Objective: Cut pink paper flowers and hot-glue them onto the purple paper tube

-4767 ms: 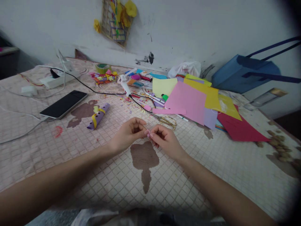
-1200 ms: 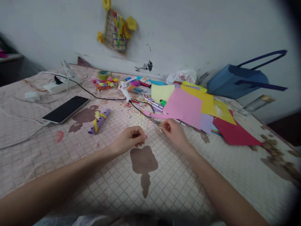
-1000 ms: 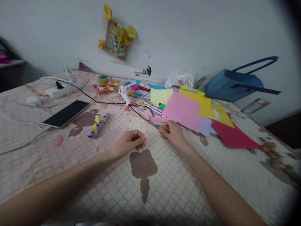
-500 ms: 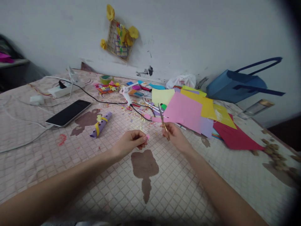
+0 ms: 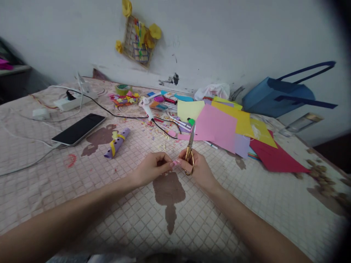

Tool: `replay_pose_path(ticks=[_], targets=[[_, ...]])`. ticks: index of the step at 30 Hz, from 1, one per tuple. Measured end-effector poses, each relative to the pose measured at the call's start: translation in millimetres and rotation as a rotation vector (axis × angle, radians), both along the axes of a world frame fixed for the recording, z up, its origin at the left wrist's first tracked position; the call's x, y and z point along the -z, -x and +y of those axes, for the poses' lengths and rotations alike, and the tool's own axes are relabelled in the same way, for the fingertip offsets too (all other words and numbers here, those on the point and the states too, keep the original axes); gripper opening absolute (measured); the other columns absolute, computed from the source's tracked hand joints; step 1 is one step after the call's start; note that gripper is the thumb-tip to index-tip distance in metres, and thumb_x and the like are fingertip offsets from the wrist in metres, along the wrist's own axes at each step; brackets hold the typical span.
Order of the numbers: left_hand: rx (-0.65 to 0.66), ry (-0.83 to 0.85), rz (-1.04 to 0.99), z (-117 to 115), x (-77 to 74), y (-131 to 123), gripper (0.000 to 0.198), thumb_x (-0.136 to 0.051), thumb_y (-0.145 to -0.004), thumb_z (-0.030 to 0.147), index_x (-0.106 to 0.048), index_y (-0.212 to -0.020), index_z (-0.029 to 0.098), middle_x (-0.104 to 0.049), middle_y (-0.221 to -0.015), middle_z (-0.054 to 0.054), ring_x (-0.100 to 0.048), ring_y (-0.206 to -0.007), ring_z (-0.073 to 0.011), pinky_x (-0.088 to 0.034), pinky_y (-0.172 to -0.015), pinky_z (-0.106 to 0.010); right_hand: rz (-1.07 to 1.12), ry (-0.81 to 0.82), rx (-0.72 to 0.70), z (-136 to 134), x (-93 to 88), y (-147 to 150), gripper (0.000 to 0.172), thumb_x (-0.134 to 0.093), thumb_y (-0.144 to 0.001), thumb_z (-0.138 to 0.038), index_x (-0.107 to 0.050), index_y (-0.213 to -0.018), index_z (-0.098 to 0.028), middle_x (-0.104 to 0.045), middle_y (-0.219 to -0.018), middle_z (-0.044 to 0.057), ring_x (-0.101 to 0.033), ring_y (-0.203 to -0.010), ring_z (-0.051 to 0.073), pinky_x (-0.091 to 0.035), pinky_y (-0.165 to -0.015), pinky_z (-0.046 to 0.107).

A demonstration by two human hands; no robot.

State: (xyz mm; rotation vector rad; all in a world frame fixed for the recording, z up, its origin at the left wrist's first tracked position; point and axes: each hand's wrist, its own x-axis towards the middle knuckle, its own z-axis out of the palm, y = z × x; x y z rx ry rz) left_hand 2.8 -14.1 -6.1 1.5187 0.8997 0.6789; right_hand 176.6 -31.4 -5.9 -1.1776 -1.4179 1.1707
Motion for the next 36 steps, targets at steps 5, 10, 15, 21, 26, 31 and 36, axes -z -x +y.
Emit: replay_pose_path(ticks=[5,10,15,21,26,31,36], targets=[[0.003,0.052,-0.066,3.4,2.2,0.3,0.025,-0.059,-0.077,0.036,-0.054,-0.075,0.012,-0.057,-0.063,-0.001,-0.051,-0.055,-0.0084,-0.041,-0.053,-0.021,-0.004,0.012,0.016,-2.0,-1.1,1.1,0.019,-0.064,-0.073,-0.033,-0.053,-0.08,-0.019,-0.045,-0.065,-0.004,-0.038,-0.056,0.01,-0.031,-0.05,0.022],[0.006,0.106,-0.093,4.7,2.2,0.5,0.025,-0.06,-0.076,0.036,-0.054,-0.073,0.011,-0.057,-0.063,-0.001,-0.052,-0.055,-0.0079,-0.042,-0.053,-0.021,0.013,0.054,-0.03,-3.6,-0.6,2.4,0.022,-0.065,-0.071,-0.035,-0.052,-0.081,-0.02,-0.047,-0.066,-0.004,-0.041,-0.057,0.011,-0.033,-0.052,0.023],[0.03,0.131,-0.076,3.9,0.6,0.1,0.025,-0.06,-0.076,0.036,-0.057,-0.073,0.011,-0.059,-0.065,-0.002,-0.052,-0.055,-0.0083,-0.042,-0.054,-0.022,-0.021,0.062,-0.01,-3.9,-1.9,3.2,0.017,-0.062,-0.072,-0.032,-0.051,-0.078,-0.02,-0.045,-0.064,-0.004,-0.04,-0.056,0.011,-0.033,-0.051,0.023],[0.045,0.148,-0.072,2.9,0.1,-0.7,0.024,-0.059,-0.078,0.035,-0.056,-0.074,0.011,-0.059,-0.067,-0.002,-0.052,-0.057,-0.0083,-0.043,-0.055,-0.022,0.008,0.108,0.005,-3.4,-2.0,2.2,0.017,-0.062,-0.072,-0.031,-0.053,-0.079,-0.019,-0.047,-0.066,-0.003,-0.041,-0.057,0.01,-0.032,-0.051,0.023],[0.042,0.154,-0.06,2.1,-1.7,-1.1,0.024,-0.06,-0.077,0.034,-0.055,-0.073,0.011,-0.059,-0.066,-0.002,-0.052,-0.057,-0.0084,-0.043,-0.054,-0.021,0.04,0.099,0.014,-3.3,1.0,1.8,0.018,-0.064,-0.071,-0.031,-0.054,-0.08,-0.019,-0.05,-0.067,-0.003,-0.043,-0.058,0.01,-0.033,-0.053,0.023],[0.021,0.114,-0.061,2.3,-0.7,-0.2,0.025,-0.058,-0.077,0.035,-0.055,-0.071,0.012,-0.059,-0.064,-0.002,-0.052,-0.055,-0.0085,-0.042,-0.053,-0.021,0.024,0.093,0.002,-4.2,0.5,3.3,0.021,-0.064,-0.071,-0.033,-0.054,-0.082,-0.02,-0.049,-0.066,-0.004,-0.044,-0.057,0.01,-0.034,-0.053,0.023],[0.035,0.082,-0.056,1.2,-0.1,0.5,0.024,-0.058,-0.077,0.035,-0.055,-0.072,0.012,-0.059,-0.065,-0.002,-0.052,-0.056,-0.0093,-0.042,-0.054,-0.022,0.002,0.088,-0.02,-5.3,0.6,4.1,0.022,-0.065,-0.071,-0.034,-0.053,-0.085,-0.02,-0.051,-0.067,-0.003,-0.046,-0.059,0.012,-0.036,-0.053,0.024]])
